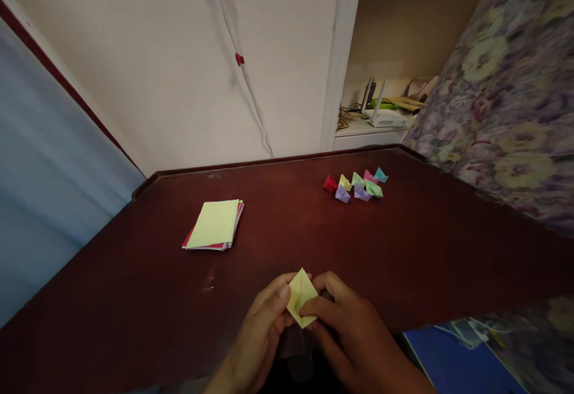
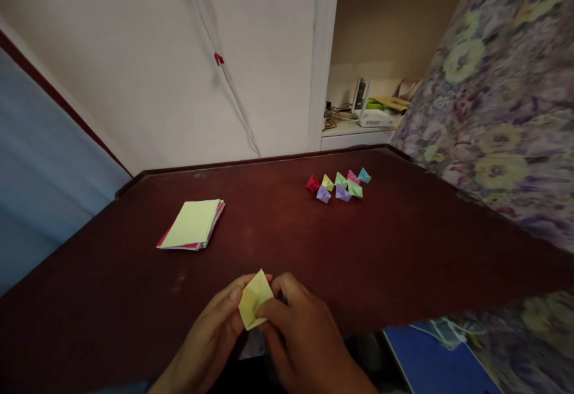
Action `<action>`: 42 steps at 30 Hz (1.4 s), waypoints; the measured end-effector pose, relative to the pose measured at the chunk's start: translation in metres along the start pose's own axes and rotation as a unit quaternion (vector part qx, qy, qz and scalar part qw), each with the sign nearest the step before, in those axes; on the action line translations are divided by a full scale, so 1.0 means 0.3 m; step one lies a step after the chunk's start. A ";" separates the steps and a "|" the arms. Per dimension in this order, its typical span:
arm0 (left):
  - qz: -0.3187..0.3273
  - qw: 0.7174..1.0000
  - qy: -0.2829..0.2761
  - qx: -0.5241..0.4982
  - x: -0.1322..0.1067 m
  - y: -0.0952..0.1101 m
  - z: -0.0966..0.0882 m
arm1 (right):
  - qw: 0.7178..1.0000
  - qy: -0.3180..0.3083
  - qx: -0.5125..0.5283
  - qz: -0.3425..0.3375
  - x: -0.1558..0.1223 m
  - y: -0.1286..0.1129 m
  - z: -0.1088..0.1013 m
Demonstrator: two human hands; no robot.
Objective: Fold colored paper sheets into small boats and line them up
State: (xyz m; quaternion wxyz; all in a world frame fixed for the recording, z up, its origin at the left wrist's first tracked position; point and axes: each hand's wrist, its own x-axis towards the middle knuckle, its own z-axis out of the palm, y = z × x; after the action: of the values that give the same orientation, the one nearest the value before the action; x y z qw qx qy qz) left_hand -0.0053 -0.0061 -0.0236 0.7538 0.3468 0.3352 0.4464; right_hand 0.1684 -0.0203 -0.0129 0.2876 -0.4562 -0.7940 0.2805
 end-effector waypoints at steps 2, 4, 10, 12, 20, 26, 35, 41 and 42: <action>0.011 0.999 -0.033 -0.009 -0.004 0.003 -0.003 | 0.997 0.026 0.067 0.006 0.002 0.001 -0.006; 0.011 0.998 -0.064 0.002 -0.006 0.008 -0.007 | 0.991 0.041 0.125 0.011 0.003 0.003 -0.009; 0.005 0.995 -0.056 0.087 0.005 0.015 0.002 | 0.985 0.077 0.154 0.007 0.000 0.006 -0.006; 0.022 0.993 -0.029 0.116 0.010 0.012 0.004 | 0.986 0.077 0.145 0.006 -0.001 0.004 -0.005; 0.024 0.992 -0.011 0.127 0.013 0.013 0.005 | 0.970 0.104 0.203 0.081 -0.019 0.029 0.009; 0.004 0.989 0.012 0.148 0.020 0.009 0.021 | 0.935 0.153 0.289 0.138 -0.009 0.020 -0.005; -0.013 0.981 -0.027 0.194 0.004 0.021 0.033 | 0.922 0.147 0.319 0.165 0.006 0.027 -0.003; -0.008 0.972 0.052 0.231 0.020 0.009 0.027 | 0.926 0.140 0.313 0.159 0.014 0.018 0.002; -0.003 0.972 0.063 0.224 0.022 0.002 0.024 | 0.926 0.141 0.314 0.152 0.014 0.017 0.001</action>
State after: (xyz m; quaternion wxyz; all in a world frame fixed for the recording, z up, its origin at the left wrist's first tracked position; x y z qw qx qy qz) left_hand 0.0026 -0.0016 -0.0205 0.6353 0.4772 0.4746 0.3787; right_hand 0.1693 -0.0144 -0.0158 0.4791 -0.4925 -0.5377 0.4886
